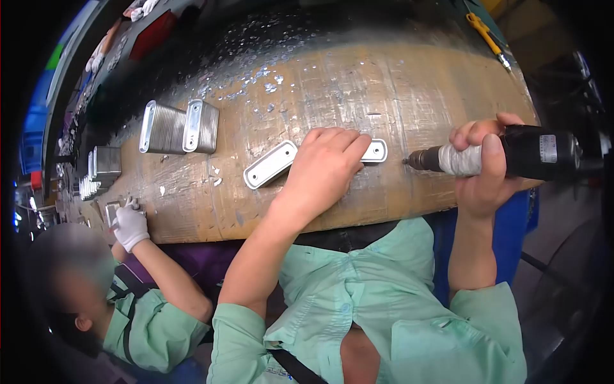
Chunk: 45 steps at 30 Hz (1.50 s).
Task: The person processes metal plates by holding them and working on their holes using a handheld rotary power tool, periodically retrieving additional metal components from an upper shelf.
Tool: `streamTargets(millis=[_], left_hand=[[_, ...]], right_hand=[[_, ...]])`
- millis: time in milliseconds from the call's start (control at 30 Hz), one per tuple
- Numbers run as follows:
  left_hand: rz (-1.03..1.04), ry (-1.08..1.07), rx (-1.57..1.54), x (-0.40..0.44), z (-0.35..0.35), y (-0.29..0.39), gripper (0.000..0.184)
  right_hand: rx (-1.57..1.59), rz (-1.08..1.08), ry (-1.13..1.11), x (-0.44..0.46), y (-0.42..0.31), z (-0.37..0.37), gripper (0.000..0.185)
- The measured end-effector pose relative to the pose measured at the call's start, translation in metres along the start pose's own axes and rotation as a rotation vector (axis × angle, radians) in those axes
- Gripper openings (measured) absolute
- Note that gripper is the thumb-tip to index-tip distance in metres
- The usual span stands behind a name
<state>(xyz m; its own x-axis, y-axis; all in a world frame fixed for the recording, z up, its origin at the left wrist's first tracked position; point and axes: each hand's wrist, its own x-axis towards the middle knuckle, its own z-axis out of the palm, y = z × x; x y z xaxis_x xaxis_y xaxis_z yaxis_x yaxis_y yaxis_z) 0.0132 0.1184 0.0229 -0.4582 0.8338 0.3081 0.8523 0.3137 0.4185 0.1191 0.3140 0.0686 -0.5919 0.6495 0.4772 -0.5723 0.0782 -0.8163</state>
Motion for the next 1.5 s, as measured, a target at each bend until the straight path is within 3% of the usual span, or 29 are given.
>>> streamTargets(millis=[300,500,667,967,1067,1500], left_hand=[[-0.039,0.151,-0.076,0.004,-0.022,0.01,0.044],[-0.228,0.244,0.144,-0.056,-0.069,-0.015,0.034],[-0.347,0.209,0.145,-0.093,-0.062,-0.029,0.029],[-0.29,0.353,-0.022,-0.089,-0.035,-0.042,0.025],[-0.257,0.437,-0.03,-0.093,-0.022,-0.046,0.023],[-0.261,0.441,-0.032,-0.092,-0.023,-0.049,0.024]], right_hand=[[0.038,0.05,0.03,0.006,0.006,-0.004,0.039],[0.074,0.114,0.008,0.003,0.002,-0.009,0.034],[0.029,0.109,0.019,0.009,0.004,-0.003,0.038],[0.186,0.088,-0.142,0.016,-0.005,0.04,0.04],[0.081,0.071,-0.19,0.014,0.0,0.052,0.041],[0.046,0.018,-0.269,0.014,0.017,0.063,0.04]])
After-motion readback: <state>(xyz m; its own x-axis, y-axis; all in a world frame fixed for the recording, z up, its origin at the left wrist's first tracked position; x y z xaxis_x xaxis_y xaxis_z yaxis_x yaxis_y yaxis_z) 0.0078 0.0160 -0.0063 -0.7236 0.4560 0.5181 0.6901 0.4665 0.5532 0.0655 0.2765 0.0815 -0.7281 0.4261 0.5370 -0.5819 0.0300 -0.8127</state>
